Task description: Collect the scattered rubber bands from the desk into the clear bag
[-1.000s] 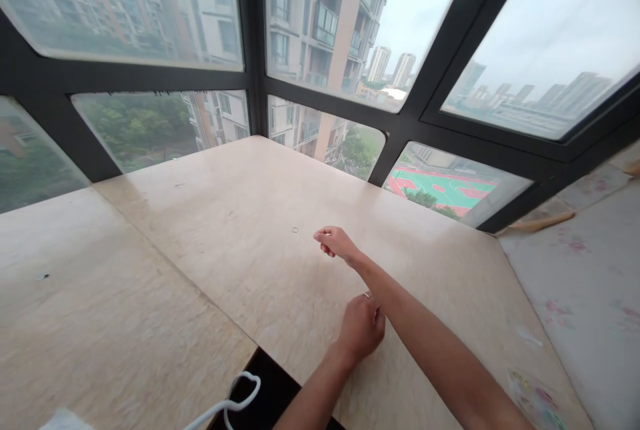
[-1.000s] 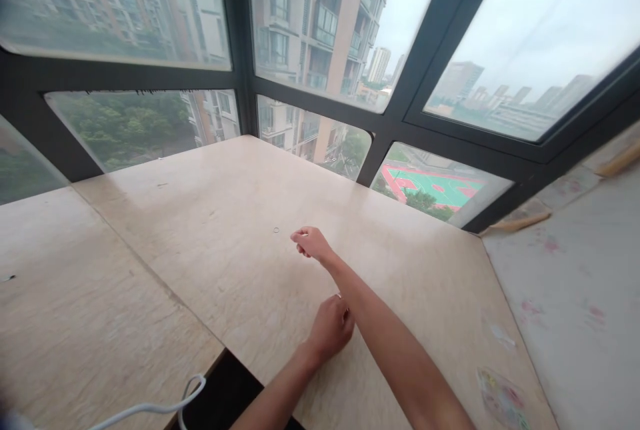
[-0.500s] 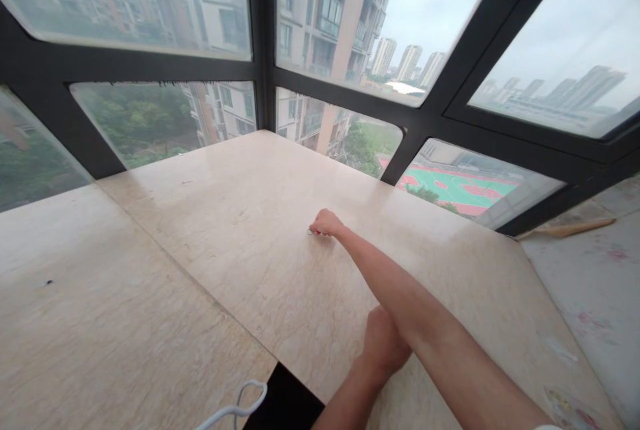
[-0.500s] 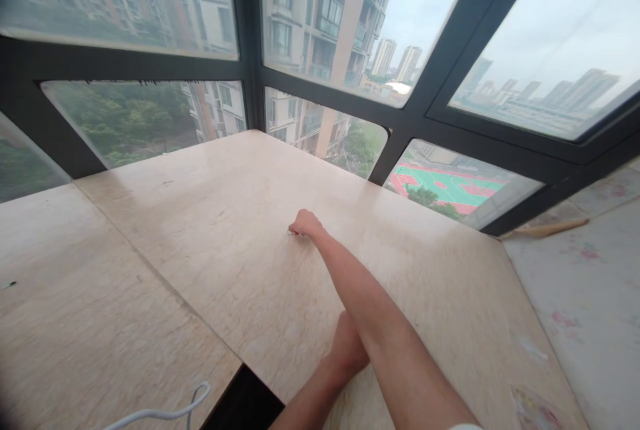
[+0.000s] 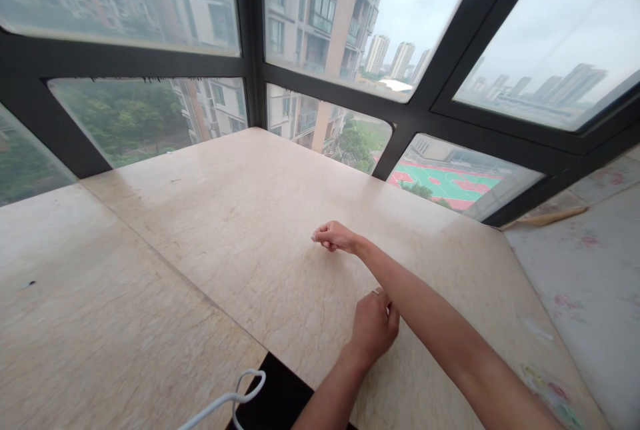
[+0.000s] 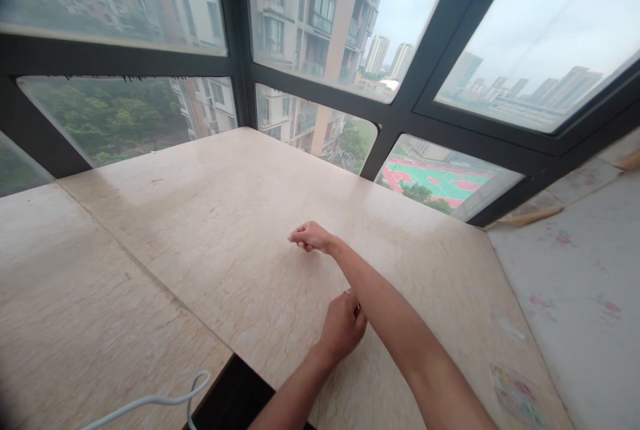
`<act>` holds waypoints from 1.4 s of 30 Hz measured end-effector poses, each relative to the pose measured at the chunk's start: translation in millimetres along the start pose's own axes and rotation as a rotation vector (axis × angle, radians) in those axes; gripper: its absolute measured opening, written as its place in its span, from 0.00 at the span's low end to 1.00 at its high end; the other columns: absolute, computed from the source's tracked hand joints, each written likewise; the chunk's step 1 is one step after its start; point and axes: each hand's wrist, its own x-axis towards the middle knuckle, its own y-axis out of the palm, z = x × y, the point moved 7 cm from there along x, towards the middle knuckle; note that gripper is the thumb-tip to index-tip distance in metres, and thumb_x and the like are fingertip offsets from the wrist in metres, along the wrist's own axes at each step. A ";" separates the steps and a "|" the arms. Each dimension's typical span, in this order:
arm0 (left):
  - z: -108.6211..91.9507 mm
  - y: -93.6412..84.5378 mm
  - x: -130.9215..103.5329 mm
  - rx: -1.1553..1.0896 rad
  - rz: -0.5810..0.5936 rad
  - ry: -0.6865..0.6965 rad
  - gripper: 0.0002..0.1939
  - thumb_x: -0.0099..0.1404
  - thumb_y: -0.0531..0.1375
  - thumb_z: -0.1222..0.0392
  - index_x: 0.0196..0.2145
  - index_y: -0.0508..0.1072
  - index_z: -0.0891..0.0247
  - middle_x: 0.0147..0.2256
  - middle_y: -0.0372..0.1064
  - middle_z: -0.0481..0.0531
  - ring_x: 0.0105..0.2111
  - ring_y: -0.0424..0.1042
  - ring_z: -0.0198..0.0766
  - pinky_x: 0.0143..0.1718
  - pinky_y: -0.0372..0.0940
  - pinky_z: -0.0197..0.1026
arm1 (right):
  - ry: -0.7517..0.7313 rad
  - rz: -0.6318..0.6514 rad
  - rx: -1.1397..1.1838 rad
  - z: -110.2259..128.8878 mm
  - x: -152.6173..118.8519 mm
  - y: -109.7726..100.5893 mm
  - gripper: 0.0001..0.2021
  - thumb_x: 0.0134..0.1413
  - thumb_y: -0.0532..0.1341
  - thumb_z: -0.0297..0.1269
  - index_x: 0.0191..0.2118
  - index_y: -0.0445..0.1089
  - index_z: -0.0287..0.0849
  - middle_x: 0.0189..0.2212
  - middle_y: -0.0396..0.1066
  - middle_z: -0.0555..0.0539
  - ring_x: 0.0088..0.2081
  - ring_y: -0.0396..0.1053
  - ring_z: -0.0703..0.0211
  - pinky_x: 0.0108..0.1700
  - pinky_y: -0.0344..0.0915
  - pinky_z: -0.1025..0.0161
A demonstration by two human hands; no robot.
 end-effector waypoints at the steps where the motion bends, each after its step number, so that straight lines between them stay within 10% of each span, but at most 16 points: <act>1: -0.7 0.2 0.2 -0.005 -0.001 0.014 0.08 0.62 0.50 0.65 0.26 0.65 0.62 0.29 0.69 0.53 0.29 0.66 0.39 0.30 0.56 0.40 | -0.013 0.019 0.061 -0.5 -9.6 1.7 0.09 0.39 0.65 0.38 0.24 0.66 0.39 0.11 0.58 0.59 0.14 0.47 0.73 0.17 0.43 0.71; 26: 4.1 -5.2 7.0 0.017 -0.126 0.062 0.13 0.65 0.51 0.58 0.37 0.75 0.62 0.35 0.75 0.53 0.36 0.73 0.40 0.37 0.67 0.42 | -0.294 -0.070 0.808 -57.0 -278.9 -58.4 0.07 0.48 0.55 0.40 0.28 0.54 0.47 0.07 0.52 0.63 0.10 0.37 0.70 0.18 0.39 0.68; 42: 9.3 -5.9 7.3 -0.029 -0.132 -0.078 0.17 0.61 0.54 0.49 0.38 0.76 0.63 0.35 0.74 0.55 0.31 0.74 0.40 0.29 0.69 0.38 | -0.212 -0.767 0.684 -159.9 -423.1 -92.3 0.14 0.44 0.70 0.45 0.26 0.67 0.42 0.07 0.48 0.63 0.12 0.38 0.76 0.17 0.36 0.69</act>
